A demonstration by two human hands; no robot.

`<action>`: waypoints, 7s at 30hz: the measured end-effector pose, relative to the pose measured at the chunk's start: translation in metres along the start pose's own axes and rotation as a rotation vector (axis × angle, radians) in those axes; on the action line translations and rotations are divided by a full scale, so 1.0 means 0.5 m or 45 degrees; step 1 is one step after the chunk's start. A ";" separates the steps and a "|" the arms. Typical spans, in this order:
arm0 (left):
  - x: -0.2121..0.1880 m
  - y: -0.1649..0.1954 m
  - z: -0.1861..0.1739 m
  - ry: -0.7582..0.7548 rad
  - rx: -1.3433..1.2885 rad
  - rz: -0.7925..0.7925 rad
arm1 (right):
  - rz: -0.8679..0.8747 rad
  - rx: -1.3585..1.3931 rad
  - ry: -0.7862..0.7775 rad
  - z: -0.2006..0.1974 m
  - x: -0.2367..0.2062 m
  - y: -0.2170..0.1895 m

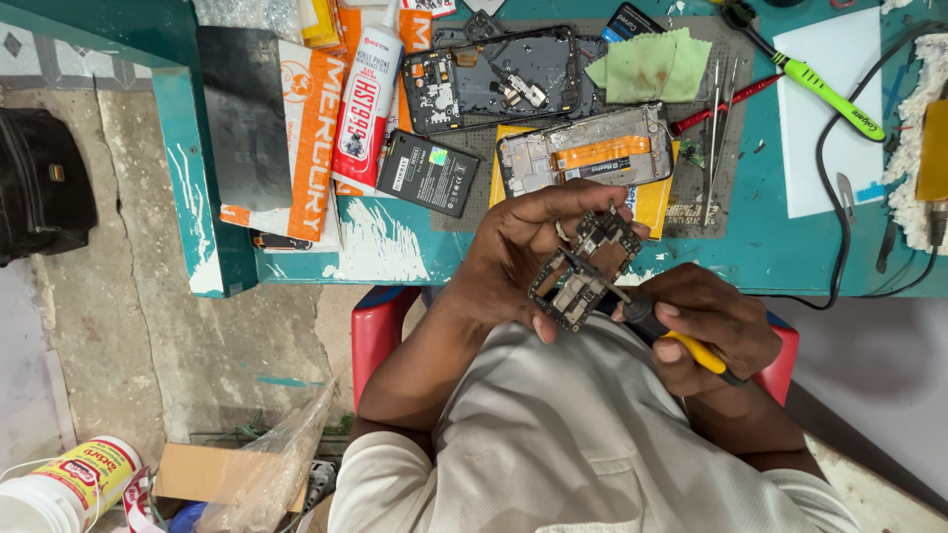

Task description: The person holds a disassembled phone midframe in one hand and uses a yellow-handled screwdriver to unscrew and pry at its internal components, repositioning the phone repeatedly while working over a cluttered repair bench with other phone parts, tools, and adhesive tubes.

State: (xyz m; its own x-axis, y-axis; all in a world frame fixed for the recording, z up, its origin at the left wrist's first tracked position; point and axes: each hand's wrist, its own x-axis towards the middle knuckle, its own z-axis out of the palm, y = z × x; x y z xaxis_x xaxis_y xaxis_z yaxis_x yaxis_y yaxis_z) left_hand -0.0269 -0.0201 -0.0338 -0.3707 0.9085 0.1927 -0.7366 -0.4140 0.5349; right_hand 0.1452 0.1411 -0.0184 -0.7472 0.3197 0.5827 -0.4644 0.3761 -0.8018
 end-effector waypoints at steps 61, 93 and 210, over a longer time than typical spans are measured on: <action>0.036 -0.018 0.008 0.802 -0.091 0.143 | 0.248 0.326 0.342 0.004 -0.058 -0.002; 0.039 0.000 0.029 0.910 0.037 0.185 | 0.476 0.708 0.391 -0.022 -0.063 0.045; -0.013 0.022 0.055 0.582 0.176 0.238 | 0.132 0.314 0.125 -0.063 0.031 0.076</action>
State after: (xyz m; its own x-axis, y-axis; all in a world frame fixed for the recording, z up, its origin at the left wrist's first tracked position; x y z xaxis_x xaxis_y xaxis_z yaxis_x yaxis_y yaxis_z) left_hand -0.0169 -0.0291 -0.0068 -0.7212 0.6895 -0.0672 -0.5638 -0.5277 0.6354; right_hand 0.1311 0.1876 -0.0358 -0.7527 0.4329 0.4961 -0.4985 0.1176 -0.8589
